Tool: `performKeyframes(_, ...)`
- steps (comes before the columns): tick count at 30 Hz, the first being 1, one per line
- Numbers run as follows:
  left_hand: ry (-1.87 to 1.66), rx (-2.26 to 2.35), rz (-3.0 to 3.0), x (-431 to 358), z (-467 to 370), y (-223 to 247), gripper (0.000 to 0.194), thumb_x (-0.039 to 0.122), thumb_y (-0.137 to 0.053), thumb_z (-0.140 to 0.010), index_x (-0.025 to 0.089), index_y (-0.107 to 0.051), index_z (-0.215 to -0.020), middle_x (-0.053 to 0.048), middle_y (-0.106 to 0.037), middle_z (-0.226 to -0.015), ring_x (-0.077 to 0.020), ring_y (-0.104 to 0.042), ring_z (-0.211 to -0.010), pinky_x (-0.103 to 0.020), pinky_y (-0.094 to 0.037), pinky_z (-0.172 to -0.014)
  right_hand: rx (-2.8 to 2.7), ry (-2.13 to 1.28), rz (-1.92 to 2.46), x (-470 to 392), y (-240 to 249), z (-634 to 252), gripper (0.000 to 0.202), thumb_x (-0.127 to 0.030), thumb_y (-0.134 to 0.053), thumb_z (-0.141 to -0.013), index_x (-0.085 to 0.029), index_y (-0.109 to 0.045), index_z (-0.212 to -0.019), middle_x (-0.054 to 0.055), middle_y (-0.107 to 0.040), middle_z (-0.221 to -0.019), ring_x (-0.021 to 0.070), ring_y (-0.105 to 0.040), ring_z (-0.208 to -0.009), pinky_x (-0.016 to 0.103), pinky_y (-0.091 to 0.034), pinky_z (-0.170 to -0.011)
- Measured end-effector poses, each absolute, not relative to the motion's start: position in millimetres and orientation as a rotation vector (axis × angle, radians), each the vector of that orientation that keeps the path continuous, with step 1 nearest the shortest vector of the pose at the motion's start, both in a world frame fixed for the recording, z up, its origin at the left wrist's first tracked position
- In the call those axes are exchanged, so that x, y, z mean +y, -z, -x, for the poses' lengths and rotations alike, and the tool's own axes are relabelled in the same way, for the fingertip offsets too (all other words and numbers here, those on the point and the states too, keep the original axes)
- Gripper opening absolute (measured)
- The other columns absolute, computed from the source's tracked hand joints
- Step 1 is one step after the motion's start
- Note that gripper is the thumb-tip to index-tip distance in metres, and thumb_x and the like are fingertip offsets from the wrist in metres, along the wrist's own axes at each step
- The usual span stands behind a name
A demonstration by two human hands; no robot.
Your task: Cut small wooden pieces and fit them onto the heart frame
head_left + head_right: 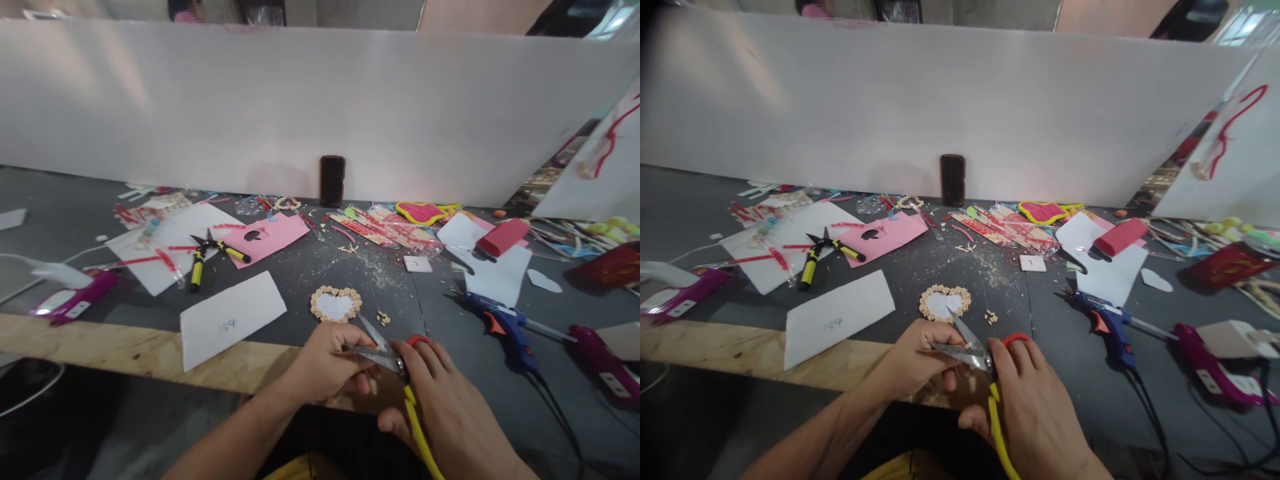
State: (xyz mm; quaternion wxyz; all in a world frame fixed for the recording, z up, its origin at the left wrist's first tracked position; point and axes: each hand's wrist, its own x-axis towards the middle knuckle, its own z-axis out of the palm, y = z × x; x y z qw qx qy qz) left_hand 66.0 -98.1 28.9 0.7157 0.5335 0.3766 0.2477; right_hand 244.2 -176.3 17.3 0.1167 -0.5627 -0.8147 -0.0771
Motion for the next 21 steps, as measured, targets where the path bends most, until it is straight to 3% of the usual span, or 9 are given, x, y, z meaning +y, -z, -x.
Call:
performKeyframes(7, -0.582, 0.835, -1.154, -99, -71, -22, 0.008, 0.020, -0.059, -0.066, 0.013, -0.063, -0.064, -0.001, -0.064, -0.057, -0.0089, -0.055, -0.039, -0.017, -0.039, -0.040, -2.419, 0.214, 1.666, -173, -7, -254, 0.028, -0.026, -0.046, -0.086, -0.014, -0.050, -0.111, 0.010, -0.065, -0.090, 0.0218, -0.065, -0.074, 0.032, -0.054, -0.061)
performKeyframes(14, -0.755, 0.863, -1.354, -103, -80, -7, 0.021, 0.029, -0.060, -0.076, 0.011, -0.070, -0.076, -0.005, -0.066, -0.076, -0.0106, -0.059, -0.054, -0.018, -0.046, -0.051, -2.346, 0.146, 1.790, -169, -7, -253, 0.027, -0.035, -0.038, -0.092, -0.016, -0.051, -0.107, 0.008, -0.067, -0.085, 0.0198, -0.065, -0.066, 0.029, -0.050, -0.054)
performKeyframes(21, -0.771, 0.845, -1.240, -105, -81, -15, 0.016, 0.025, -0.057, -0.072, 0.013, -0.065, -0.065, -0.002, -0.062, -0.063, -0.0109, -0.058, -0.049, -0.020, -0.046, -0.048, -2.344, 0.172, 1.781, -173, -19, -250, 0.042, -0.039, -0.054, -0.082, -0.016, -0.049, -0.116, 0.011, -0.063, -0.100, 0.0252, -0.063, -0.088, 0.037, -0.054, -0.070)
